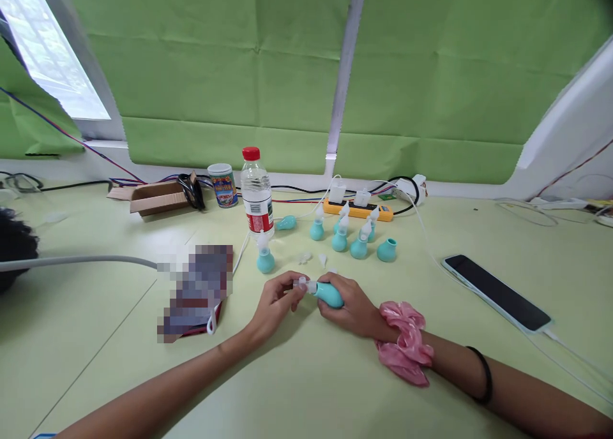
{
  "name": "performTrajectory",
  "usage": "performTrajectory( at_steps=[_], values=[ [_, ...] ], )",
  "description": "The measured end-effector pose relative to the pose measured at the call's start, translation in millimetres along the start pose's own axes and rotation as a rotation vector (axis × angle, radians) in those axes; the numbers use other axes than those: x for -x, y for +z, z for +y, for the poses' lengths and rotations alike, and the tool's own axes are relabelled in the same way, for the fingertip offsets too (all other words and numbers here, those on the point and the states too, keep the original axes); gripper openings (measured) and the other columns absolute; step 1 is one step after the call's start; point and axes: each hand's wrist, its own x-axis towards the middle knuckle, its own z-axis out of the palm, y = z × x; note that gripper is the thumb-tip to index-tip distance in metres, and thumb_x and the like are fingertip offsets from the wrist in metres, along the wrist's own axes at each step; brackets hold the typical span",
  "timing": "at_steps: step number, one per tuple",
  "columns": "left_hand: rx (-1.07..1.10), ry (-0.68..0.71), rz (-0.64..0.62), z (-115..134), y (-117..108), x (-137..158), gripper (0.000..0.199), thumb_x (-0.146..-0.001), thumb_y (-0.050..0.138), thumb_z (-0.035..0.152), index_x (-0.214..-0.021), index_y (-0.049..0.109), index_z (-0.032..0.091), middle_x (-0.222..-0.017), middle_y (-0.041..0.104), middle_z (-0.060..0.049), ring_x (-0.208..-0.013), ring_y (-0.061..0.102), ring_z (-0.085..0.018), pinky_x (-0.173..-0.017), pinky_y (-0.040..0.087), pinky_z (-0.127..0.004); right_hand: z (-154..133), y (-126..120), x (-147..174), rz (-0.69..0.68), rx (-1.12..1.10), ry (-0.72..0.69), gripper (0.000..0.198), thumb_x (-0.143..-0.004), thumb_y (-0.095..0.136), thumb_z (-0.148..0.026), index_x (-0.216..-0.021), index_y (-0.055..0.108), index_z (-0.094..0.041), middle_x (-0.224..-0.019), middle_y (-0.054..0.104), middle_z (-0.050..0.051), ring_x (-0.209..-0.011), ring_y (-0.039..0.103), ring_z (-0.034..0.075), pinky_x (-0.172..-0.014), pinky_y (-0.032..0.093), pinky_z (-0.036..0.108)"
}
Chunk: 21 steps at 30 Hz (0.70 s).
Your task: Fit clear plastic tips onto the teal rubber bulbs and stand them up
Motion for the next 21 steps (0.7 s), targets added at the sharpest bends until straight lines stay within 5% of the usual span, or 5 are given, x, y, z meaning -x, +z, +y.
performTrajectory(
  at_steps=[6, 11, 15, 21],
  values=[
    [-0.034, -0.088, -0.197, 2, -7, -10, 0.026, -0.073, 0.054, 0.034, -0.081, 0.057, 0.010, -0.055, 0.043, 0.002, -0.045, 0.038, -0.007, -0.042, 0.033, -0.019, 8, 4, 2, 0.138, 0.178, -0.118, 0.010, -0.070, 0.049, -0.019, -0.080, 0.050, -0.017, -0.066, 0.055, 0.001, -0.057, 0.050, 0.013, -0.051, 0.035, 0.023],
    [-0.142, -0.043, -0.196, 4, -5, -8, 0.027, -0.076, 0.051, 0.036, -0.082, 0.058, 0.011, -0.054, 0.041, 0.003, -0.044, 0.037, -0.006, -0.042, 0.032, -0.019, 9, 2, 2, 0.134, 0.280, -0.172, 0.011, -0.071, 0.044, -0.016, -0.079, 0.052, -0.015, -0.066, 0.056, 0.004, -0.055, 0.050, 0.014, -0.048, 0.033, 0.023],
    [-0.257, 0.006, -0.155, 9, 1, -2, 0.024, -0.076, 0.050, 0.033, -0.080, 0.059, 0.011, -0.057, 0.042, 0.003, -0.046, 0.038, -0.006, -0.043, 0.032, -0.018, 2, 1, 1, 0.109, 0.017, -0.026, 0.013, -0.063, 0.049, -0.014, -0.076, 0.052, -0.016, -0.064, 0.057, 0.001, -0.056, 0.051, 0.013, -0.053, 0.037, 0.022],
    [-0.291, 0.063, -0.153, 7, 3, 1, 0.025, -0.076, 0.049, 0.033, -0.082, 0.059, 0.011, -0.065, 0.049, -0.001, -0.053, 0.043, -0.008, -0.048, 0.040, -0.019, -1, -8, -7, -0.128, -0.427, 0.237, 0.010, -0.059, 0.056, -0.014, -0.069, 0.053, -0.015, -0.062, 0.051, -0.003, -0.058, 0.047, 0.009, -0.053, 0.037, 0.018]
  ],
)
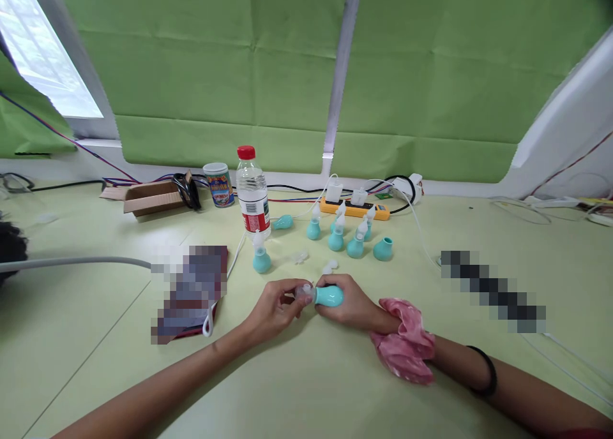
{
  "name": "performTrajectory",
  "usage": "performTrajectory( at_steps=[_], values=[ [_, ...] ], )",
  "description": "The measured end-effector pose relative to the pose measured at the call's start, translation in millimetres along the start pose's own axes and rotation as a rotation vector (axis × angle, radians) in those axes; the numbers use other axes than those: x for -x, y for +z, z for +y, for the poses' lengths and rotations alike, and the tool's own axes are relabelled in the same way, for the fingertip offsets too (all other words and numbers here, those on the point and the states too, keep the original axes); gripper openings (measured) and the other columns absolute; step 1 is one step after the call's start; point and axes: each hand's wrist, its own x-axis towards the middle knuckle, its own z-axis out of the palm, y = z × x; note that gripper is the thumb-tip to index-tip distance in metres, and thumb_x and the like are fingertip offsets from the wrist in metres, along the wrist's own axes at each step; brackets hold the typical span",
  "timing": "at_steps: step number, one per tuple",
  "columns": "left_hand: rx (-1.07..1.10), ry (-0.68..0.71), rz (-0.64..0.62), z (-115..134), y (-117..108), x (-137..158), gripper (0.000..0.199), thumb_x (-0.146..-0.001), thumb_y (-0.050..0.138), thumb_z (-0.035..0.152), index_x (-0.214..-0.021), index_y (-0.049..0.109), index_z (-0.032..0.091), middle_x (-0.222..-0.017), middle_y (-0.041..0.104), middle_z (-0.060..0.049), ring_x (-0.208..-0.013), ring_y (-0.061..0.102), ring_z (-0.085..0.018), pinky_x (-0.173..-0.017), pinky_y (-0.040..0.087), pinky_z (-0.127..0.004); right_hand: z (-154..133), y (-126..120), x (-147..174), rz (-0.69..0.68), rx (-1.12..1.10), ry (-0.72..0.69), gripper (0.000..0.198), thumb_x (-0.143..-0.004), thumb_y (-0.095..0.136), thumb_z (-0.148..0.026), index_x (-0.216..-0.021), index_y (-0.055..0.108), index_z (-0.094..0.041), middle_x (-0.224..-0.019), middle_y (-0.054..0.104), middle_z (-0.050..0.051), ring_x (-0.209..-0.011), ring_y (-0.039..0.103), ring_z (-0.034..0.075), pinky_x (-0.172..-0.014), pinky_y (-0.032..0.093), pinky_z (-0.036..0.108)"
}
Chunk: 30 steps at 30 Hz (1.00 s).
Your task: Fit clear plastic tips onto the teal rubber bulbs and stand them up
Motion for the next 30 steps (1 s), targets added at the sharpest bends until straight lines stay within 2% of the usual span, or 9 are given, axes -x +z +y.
performTrajectory(
  at_steps=[2, 6, 12, 15, 21, 26, 30],
  values=[
    [-0.062, 0.036, 0.005, -1, 0, 1, 0.026, -0.077, 0.046, 0.033, -0.084, 0.059, 0.011, -0.069, 0.053, -0.003, -0.055, 0.045, -0.010, -0.049, 0.042, -0.020, 0, -5, -2, -0.093, -0.100, 0.104, 0.013, -0.056, 0.060, -0.015, -0.067, 0.053, -0.014, -0.061, 0.048, -0.004, -0.057, 0.046, 0.008, -0.050, 0.036, 0.017],
    [-0.276, 0.160, 0.045, -1, 1, 6, 0.024, -0.078, 0.046, 0.031, -0.089, 0.059, 0.013, -0.072, 0.057, -0.005, -0.062, 0.050, -0.013, -0.055, 0.042, -0.022, 0, -14, -4, -0.353, -0.312, 0.366, 0.021, -0.058, 0.063, -0.023, -0.072, 0.051, -0.015, -0.049, 0.040, -0.008, -0.040, 0.037, 0.004, -0.035, 0.028, 0.014],
    [-0.426, 0.369, 0.013, -5, 4, 13, 0.021, -0.080, 0.045, 0.025, -0.093, 0.057, 0.015, -0.072, 0.059, -0.008, -0.063, 0.052, -0.014, -0.059, 0.041, -0.023, -5, -24, -6, -0.595, -0.585, 0.522, 0.021, -0.062, 0.062, -0.022, -0.076, 0.049, -0.014, -0.046, 0.042, -0.008, -0.032, 0.031, 0.001, -0.028, 0.020, 0.012],
    [-0.456, 0.443, 0.023, -7, 6, 16, 0.022, -0.080, 0.045, 0.022, -0.097, 0.056, 0.014, -0.071, 0.059, -0.008, -0.062, 0.052, -0.015, -0.058, 0.041, -0.023, -7, -26, -6, -0.702, -0.734, 0.534, 0.020, -0.063, 0.061, -0.021, -0.077, 0.049, -0.014, -0.046, 0.041, -0.008, -0.031, 0.031, 0.001, -0.027, 0.018, 0.012],
    [-0.421, 0.477, 0.054, -5, 7, 17, 0.022, -0.079, 0.048, 0.020, -0.099, 0.053, 0.014, -0.076, 0.061, -0.009, -0.067, 0.055, -0.015, -0.061, 0.044, -0.024, -8, -20, -3, -0.794, -0.996, 0.527, 0.019, -0.062, 0.060, -0.022, -0.074, 0.050, -0.012, -0.047, 0.045, -0.006, -0.032, 0.030, 0.000, -0.028, 0.018, 0.011],
    [-0.339, 0.384, 0.126, 3, 10, 16, 0.018, -0.075, 0.053, 0.023, -0.091, 0.057, 0.015, -0.075, 0.063, -0.007, -0.066, 0.057, -0.015, -0.062, 0.045, -0.023, -5, -16, -2, -0.832, -1.093, 0.545, 0.020, -0.063, 0.057, -0.025, -0.076, 0.049, -0.012, -0.046, 0.047, -0.005, -0.029, 0.025, -0.001, -0.027, 0.015, 0.011],
    [-0.289, 0.322, 0.119, 8, 12, 17, 0.018, -0.074, 0.055, 0.026, -0.085, 0.059, 0.013, -0.071, 0.063, -0.007, -0.063, 0.056, -0.015, -0.059, 0.045, -0.024, -6, -17, -1, -0.858, -1.083, 0.543, 0.021, -0.064, 0.056, -0.028, -0.075, 0.049, -0.012, -0.046, 0.047, -0.004, -0.031, 0.028, 0.001, -0.027, 0.016, 0.012]
  ],
)
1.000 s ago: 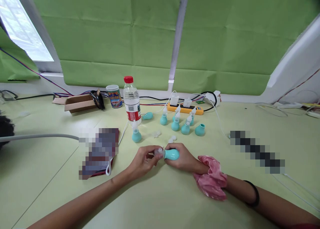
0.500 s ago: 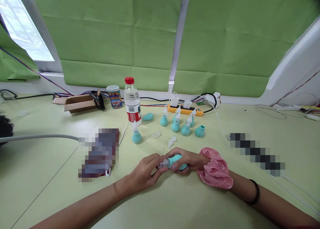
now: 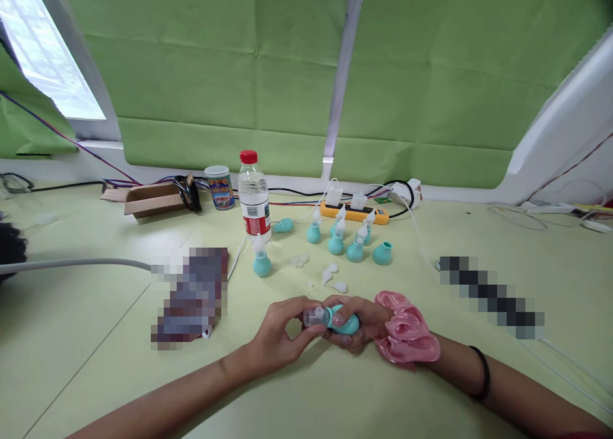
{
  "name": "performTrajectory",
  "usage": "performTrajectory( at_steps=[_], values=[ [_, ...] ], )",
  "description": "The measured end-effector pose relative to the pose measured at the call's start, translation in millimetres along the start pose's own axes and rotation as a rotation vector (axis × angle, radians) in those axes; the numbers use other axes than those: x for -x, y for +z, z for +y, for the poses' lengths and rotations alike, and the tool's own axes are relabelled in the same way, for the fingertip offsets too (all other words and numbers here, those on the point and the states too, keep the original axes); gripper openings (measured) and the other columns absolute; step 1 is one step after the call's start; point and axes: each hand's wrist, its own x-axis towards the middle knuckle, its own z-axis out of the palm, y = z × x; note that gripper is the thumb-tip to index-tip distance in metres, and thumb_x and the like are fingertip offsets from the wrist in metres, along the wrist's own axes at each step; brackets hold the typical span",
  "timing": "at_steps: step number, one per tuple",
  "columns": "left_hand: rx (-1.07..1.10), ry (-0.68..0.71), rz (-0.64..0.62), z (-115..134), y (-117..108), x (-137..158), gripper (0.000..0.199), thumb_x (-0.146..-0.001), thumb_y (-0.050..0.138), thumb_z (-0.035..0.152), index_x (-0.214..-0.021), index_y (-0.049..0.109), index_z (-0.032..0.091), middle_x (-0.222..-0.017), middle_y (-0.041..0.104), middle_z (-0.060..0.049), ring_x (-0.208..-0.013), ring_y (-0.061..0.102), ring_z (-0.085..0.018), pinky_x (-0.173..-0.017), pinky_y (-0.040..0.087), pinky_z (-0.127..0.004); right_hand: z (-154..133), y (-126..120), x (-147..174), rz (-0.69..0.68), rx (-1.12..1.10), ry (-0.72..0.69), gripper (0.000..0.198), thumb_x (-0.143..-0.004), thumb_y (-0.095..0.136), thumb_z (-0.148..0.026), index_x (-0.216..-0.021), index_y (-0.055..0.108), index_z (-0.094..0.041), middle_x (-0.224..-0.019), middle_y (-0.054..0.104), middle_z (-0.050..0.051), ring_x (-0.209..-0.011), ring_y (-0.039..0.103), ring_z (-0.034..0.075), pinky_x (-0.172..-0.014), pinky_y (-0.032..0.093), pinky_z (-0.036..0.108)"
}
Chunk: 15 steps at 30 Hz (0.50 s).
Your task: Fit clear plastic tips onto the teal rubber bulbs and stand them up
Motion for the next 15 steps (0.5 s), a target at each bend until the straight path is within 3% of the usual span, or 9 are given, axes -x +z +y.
performTrajectory(
  at_steps=[6, 10, 13, 15],
  values=[
    [0.066, -0.020, -0.050, 3, -2, -2, 0.020, -0.073, 0.055, 0.028, -0.084, 0.062, 0.013, -0.062, 0.059, -0.004, -0.056, 0.051, -0.013, -0.055, 0.042, -0.023, -2, 2, 0, 0.056, 0.068, 0.015, 0.024, -0.068, 0.053, -0.031, -0.082, 0.048, -0.013, -0.046, 0.047, -0.004, -0.029, 0.028, 0.002, -0.025, 0.015, 0.012],
    [0.236, -0.158, -0.009, 0, -3, -6, 0.019, -0.071, 0.058, 0.030, -0.079, 0.063, 0.013, -0.066, 0.057, -0.004, -0.062, 0.052, -0.014, -0.056, 0.043, -0.023, 1, 2, -7, 0.149, 0.083, -0.022, 0.035, -0.076, 0.038, -0.049, -0.078, 0.045, -0.015, -0.049, 0.049, -0.003, -0.027, 0.028, 0.002, -0.025, 0.016, 0.014],
    [0.443, -0.313, 0.085, -7, -5, -12, 0.021, -0.069, 0.060, 0.031, -0.079, 0.064, 0.013, -0.081, 0.058, -0.006, -0.075, 0.054, -0.017, -0.063, 0.045, -0.025, 3, 3, -11, 0.356, 0.256, -0.177, 0.047, -0.080, 0.020, -0.056, -0.086, 0.045, -0.017, -0.059, 0.053, 0.000, -0.034, 0.041, 0.007, -0.030, 0.027, 0.017],
    [0.539, -0.416, 0.169, -12, -7, -15, 0.023, -0.069, 0.060, 0.033, -0.078, 0.063, 0.013, -0.086, 0.059, -0.007, -0.080, 0.054, -0.018, -0.069, 0.045, -0.026, 2, 2, -9, 0.571, 0.565, -0.371, 0.044, -0.083, 0.021, -0.053, -0.095, 0.046, -0.018, -0.072, 0.056, 0.003, -0.049, 0.050, 0.011, -0.042, 0.038, 0.022]
  ],
)
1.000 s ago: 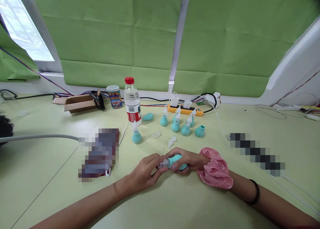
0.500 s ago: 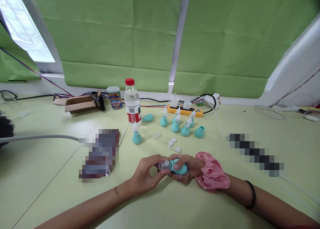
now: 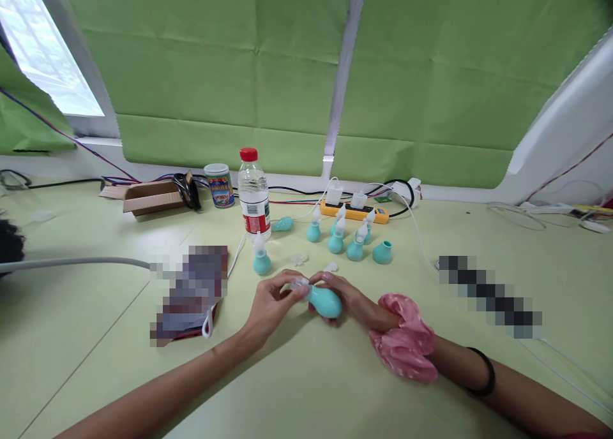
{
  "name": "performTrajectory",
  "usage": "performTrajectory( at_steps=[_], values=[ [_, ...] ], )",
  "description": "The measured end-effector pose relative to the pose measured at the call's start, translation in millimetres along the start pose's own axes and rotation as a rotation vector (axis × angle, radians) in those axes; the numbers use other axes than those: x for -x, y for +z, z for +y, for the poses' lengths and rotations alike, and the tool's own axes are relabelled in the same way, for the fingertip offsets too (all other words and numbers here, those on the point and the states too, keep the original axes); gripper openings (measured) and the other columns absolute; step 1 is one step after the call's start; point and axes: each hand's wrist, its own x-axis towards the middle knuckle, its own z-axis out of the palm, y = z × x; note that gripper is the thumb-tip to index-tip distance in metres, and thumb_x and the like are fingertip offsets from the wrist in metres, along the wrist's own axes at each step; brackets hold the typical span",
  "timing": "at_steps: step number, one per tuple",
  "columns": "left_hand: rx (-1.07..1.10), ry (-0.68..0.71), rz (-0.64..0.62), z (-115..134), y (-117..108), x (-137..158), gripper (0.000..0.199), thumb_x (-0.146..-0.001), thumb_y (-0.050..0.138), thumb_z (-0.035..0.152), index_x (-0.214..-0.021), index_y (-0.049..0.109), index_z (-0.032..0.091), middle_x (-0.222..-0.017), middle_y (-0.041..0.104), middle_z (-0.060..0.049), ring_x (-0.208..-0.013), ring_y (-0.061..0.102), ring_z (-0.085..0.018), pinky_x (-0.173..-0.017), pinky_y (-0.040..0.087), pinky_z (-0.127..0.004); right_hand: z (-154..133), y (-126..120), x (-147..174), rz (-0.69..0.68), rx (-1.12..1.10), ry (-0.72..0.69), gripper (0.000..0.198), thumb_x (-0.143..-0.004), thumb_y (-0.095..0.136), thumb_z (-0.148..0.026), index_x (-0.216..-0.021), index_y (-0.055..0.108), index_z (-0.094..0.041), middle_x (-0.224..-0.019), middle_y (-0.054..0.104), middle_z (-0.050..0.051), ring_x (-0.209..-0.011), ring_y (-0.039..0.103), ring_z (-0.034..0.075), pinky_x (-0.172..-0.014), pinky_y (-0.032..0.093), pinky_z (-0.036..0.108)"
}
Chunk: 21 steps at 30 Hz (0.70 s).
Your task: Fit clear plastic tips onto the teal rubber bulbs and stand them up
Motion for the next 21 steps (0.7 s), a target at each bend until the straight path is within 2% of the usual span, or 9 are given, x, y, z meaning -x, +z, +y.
performTrajectory(
  at_steps=[2, 4, 6, 9, 12, 15, 17, 19, 21],
  values=[
    [0.050, -0.071, 0.080, -1, -3, -4, 0.025, -0.071, 0.058, 0.035, -0.081, 0.063, 0.012, -0.089, 0.061, -0.008, -0.083, 0.054, -0.018, -0.073, 0.043, -0.027, -3, -8, 0, 0.209, 0.395, -0.256, 0.034, -0.084, 0.031, -0.044, -0.097, 0.049, -0.018, -0.083, 0.055, 0.005, -0.067, 0.053, 0.014, -0.060, 0.043, 0.027],
    [0.051, -0.091, 0.116, 0, -4, -6, 0.028, -0.073, 0.056, 0.037, -0.083, 0.061, 0.012, -0.088, 0.062, -0.009, -0.081, 0.054, -0.018, -0.072, 0.042, -0.026, -6, -20, 0, 0.325, 0.756, -0.446, 0.025, -0.083, 0.039, -0.033, -0.099, 0.052, -0.018, -0.089, 0.053, 0.007, -0.079, 0.050, 0.017, -0.072, 0.041, 0.032],
    [-0.002, -0.060, 0.105, 0, -4, -5, 0.029, -0.074, 0.053, 0.038, -0.084, 0.060, 0.012, -0.080, 0.063, -0.008, -0.075, 0.054, -0.017, -0.067, 0.042, -0.025, -8, -32, -1, 0.322, 1.015, -0.507, 0.025, -0.080, 0.043, -0.025, -0.102, 0.052, -0.019, -0.090, 0.050, 0.008, -0.083, 0.048, 0.018, -0.072, 0.041, 0.034],
    [-0.199, 0.009, 0.067, -1, -2, 0, 0.031, -0.078, 0.046, 0.039, -0.088, 0.058, 0.013, -0.063, 0.058, -0.002, -0.061, 0.050, -0.013, -0.056, 0.038, -0.022, -7, -41, -3, 0.223, 1.265, -0.458, 0.031, -0.074, 0.050, -0.021, -0.105, 0.053, -0.020, -0.093, 0.046, 0.009, -0.087, 0.045, 0.021, -0.071, 0.042, 0.036],
    [-0.443, 0.098, -0.010, -2, -2, 4, 0.029, -0.080, 0.044, 0.038, -0.091, 0.059, 0.016, -0.065, 0.057, 0.000, -0.059, 0.048, -0.012, -0.054, 0.035, -0.021, -3, -40, -4, 0.185, 1.377, -0.393, 0.026, -0.074, 0.050, -0.019, -0.100, 0.054, -0.018, -0.091, 0.046, 0.009, -0.087, 0.043, 0.022, -0.072, 0.042, 0.036],
    [-0.595, 0.174, -0.095, -2, -2, 7, 0.027, -0.079, 0.046, 0.036, -0.097, 0.056, 0.019, -0.084, 0.061, -0.002, -0.072, 0.052, -0.014, -0.064, 0.037, -0.022, 1, -37, -6, 0.234, 1.412, -0.366, 0.016, -0.074, 0.049, -0.016, -0.089, 0.056, -0.015, -0.089, 0.047, 0.010, -0.086, 0.043, 0.022, -0.070, 0.042, 0.035],
    [-0.641, 0.188, -0.105, -2, -2, 7, 0.027, -0.079, 0.046, 0.035, -0.100, 0.053, 0.020, -0.091, 0.060, -0.002, -0.078, 0.052, -0.015, -0.068, 0.036, -0.023, 2, -38, -8, 0.249, 1.408, -0.394, 0.011, -0.074, 0.050, -0.017, -0.083, 0.055, -0.015, -0.087, 0.050, 0.010, -0.084, 0.044, 0.022, -0.068, 0.042, 0.036],
    [-0.672, 0.174, -0.097, -2, -1, 8, 0.025, -0.080, 0.043, 0.035, -0.099, 0.051, 0.020, -0.087, 0.060, -0.002, -0.074, 0.052, -0.015, -0.068, 0.036, -0.024, 3, -38, -9, 0.252, 1.360, -0.454, 0.009, -0.074, 0.049, -0.016, -0.081, 0.055, -0.016, -0.082, 0.052, 0.008, -0.082, 0.045, 0.022, -0.068, 0.042, 0.036],
    [-0.692, 0.156, -0.099, -2, -1, 8, 0.023, -0.082, 0.040, 0.035, -0.096, 0.051, 0.019, -0.079, 0.059, -0.001, -0.067, 0.051, -0.014, -0.064, 0.036, -0.024, 2, -37, -8, 0.302, 1.216, -0.531, 0.013, -0.075, 0.048, -0.014, -0.085, 0.055, -0.015, -0.079, 0.055, 0.008, -0.081, 0.047, 0.021, -0.071, 0.042, 0.037]
  ],
)
